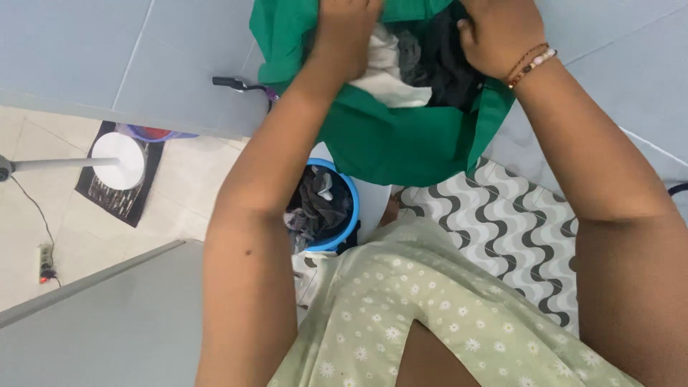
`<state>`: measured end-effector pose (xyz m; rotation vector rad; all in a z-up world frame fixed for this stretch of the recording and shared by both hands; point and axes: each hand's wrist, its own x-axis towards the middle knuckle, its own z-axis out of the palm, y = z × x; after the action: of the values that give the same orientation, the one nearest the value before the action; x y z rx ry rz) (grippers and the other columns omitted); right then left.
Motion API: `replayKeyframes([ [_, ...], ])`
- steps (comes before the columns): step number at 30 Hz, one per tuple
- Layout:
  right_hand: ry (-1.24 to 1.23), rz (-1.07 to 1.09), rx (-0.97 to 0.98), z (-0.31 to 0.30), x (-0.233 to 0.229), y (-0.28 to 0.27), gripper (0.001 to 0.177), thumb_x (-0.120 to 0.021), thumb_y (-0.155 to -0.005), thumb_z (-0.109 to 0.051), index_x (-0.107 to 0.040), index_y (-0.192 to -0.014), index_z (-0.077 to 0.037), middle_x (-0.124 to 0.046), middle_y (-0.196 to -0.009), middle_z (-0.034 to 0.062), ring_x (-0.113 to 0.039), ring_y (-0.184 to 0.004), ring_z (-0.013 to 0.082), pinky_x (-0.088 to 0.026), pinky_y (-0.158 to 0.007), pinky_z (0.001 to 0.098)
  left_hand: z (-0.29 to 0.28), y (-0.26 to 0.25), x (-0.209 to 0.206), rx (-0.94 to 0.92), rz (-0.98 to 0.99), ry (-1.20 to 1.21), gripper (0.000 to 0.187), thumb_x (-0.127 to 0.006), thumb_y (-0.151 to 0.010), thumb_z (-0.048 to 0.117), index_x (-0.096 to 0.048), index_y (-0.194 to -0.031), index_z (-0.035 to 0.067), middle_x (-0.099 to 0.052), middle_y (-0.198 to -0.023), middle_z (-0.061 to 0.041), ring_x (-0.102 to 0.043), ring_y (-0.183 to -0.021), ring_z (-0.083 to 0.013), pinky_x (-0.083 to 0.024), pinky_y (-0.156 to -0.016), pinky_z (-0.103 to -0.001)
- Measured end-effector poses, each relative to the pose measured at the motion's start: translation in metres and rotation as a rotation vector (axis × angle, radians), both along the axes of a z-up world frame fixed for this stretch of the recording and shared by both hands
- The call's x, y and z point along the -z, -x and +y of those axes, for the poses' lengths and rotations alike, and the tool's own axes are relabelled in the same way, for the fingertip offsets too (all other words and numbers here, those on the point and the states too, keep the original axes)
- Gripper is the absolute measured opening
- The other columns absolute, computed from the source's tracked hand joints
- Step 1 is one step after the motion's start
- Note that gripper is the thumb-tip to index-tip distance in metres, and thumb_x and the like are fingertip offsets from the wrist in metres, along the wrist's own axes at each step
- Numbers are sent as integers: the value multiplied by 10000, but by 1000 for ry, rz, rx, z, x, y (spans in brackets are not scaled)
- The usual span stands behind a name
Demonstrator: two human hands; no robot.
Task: Organizing toiletry bottles on a bathroom shelf and then transferring clothes from a bag into a bucket.
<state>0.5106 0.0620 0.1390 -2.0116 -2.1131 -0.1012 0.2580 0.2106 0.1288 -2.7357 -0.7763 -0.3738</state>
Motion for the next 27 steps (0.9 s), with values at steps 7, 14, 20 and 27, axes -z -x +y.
replayKeyframes([
  [7,-85,187,-157,30,33,13,114,-644,-981,-100,-713,-1042,-34,-696,-985,217,-674,-889,410,-559,-776,485,-70,-4,-43,214,-14,23,685,-695,-767,175,-520,-1423,78,-531,-1438,-158,-550,-1306,-343,-336,-1127,-586],
  [14,324,431,-86,73,79,-4,276,-629,-968,-184,-749,-1152,-19,-708,-1079,289,-681,-974,451,-544,-832,511,-32,39,19,218,244,331,489,-694,-855,244,-684,-1330,128,-680,-1202,-171,-633,-1109,-391,-280,-1123,-604],
  [20,446,197,17,82,70,43,602,-693,-931,-577,-749,-1117,-7,-703,-1038,316,-688,-910,477,-539,-821,531,-37,57,-4,19,424,538,550,-677,-845,547,-796,-950,20,-708,-1091,-245,-601,-1121,-448,-381,-1038,-534],
  [27,106,-146,-136,83,138,58,752,-655,-759,-651,-681,-1333,-165,-629,-1408,172,-586,-1226,414,-443,-972,580,-72,54,-22,-35,486,540,1093,-637,-713,958,-711,-1107,-59,-588,-1305,-347,-472,-1336,-503,-358,-1110,-474],
])
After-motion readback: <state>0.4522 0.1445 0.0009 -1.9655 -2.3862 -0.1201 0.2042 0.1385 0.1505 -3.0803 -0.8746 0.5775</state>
